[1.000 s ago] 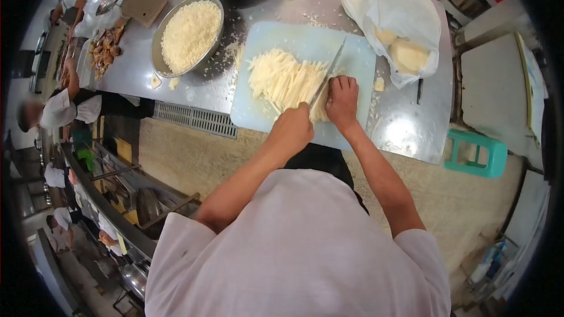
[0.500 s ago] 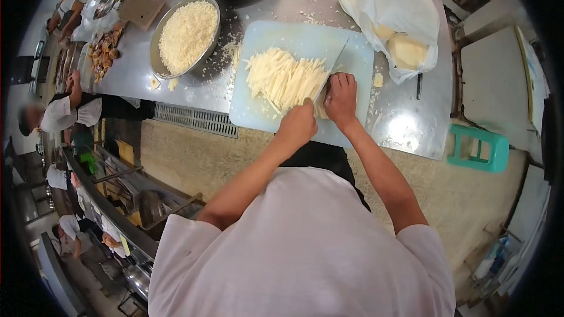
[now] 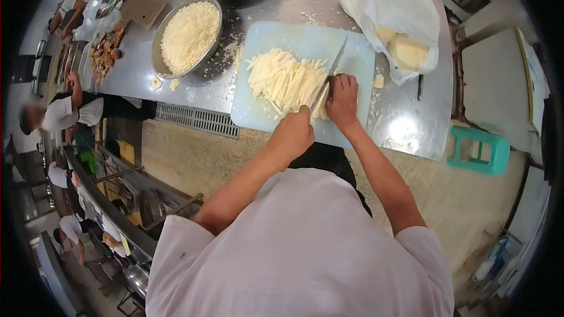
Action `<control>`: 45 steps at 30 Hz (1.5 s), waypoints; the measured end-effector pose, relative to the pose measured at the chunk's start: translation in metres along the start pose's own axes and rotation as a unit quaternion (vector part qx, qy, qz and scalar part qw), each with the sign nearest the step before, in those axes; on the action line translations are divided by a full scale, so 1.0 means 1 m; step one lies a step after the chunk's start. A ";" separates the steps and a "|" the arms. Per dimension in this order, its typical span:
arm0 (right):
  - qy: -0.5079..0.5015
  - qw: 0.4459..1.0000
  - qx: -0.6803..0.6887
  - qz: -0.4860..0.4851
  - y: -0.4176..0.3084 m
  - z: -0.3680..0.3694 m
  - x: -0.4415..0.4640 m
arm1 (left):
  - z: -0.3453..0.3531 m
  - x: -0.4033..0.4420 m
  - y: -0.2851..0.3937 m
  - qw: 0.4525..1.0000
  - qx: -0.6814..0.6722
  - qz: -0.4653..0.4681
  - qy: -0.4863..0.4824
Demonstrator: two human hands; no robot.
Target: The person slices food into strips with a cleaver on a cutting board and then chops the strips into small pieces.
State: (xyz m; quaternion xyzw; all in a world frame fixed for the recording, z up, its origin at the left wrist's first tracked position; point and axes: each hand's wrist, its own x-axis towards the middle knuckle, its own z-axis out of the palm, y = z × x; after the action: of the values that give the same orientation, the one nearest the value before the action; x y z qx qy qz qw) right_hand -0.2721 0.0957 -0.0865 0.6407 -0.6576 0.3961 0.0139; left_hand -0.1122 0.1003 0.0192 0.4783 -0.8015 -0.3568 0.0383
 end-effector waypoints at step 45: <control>0.018 1.000 0.010 -0.001 0.010 0.002 -0.008 | 0.013 -0.011 0.000 1.000 0.001 -0.015 0.008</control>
State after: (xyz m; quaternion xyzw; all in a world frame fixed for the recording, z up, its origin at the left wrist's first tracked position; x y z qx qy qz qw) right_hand -0.2786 0.0997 -0.0973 0.6342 -0.6525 0.4143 0.0200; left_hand -0.1119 0.1161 0.0123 0.4934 -0.7942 -0.3526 0.0387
